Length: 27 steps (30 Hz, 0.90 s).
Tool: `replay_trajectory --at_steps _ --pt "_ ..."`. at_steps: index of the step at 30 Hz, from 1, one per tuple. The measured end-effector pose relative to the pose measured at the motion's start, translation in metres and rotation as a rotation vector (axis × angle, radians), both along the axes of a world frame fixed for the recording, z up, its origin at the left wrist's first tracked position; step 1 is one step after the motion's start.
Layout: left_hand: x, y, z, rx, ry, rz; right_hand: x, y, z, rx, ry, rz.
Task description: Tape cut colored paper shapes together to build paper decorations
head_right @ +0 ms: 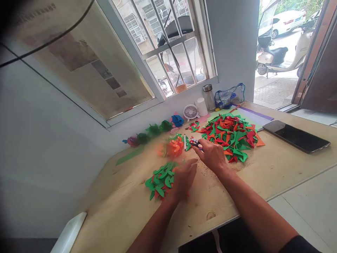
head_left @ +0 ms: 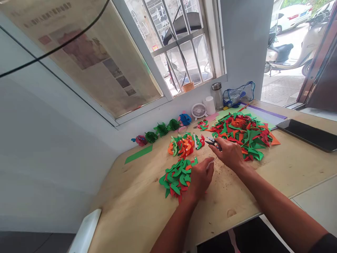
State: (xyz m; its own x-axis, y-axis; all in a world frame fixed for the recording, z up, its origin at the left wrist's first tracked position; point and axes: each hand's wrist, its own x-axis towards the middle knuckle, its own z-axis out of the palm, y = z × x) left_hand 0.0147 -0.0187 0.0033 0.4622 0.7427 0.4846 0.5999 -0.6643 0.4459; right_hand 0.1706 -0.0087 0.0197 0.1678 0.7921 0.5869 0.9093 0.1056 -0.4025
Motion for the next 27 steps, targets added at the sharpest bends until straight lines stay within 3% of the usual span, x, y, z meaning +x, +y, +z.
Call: replay_trajectory --at_steps 5,8,11,18,27 --pt "0.029 0.007 -0.012 0.213 0.251 -0.059 0.001 0.000 0.000 -0.032 0.008 -0.014" --pt "0.038 0.002 -0.013 0.250 0.253 -0.066 0.002 0.001 0.000 -0.053 0.000 -0.009" --pt "0.032 -0.005 -0.007 0.147 0.105 -0.052 0.001 0.001 -0.001 -0.060 -0.019 -0.004" --pt "0.001 0.001 0.000 -0.076 -0.518 0.326 -0.008 -0.002 -0.001 -0.088 -0.147 0.095" --pt "-0.010 0.010 -0.004 -0.158 -0.704 0.401 -0.025 -0.007 -0.002 -0.138 -0.327 0.161"
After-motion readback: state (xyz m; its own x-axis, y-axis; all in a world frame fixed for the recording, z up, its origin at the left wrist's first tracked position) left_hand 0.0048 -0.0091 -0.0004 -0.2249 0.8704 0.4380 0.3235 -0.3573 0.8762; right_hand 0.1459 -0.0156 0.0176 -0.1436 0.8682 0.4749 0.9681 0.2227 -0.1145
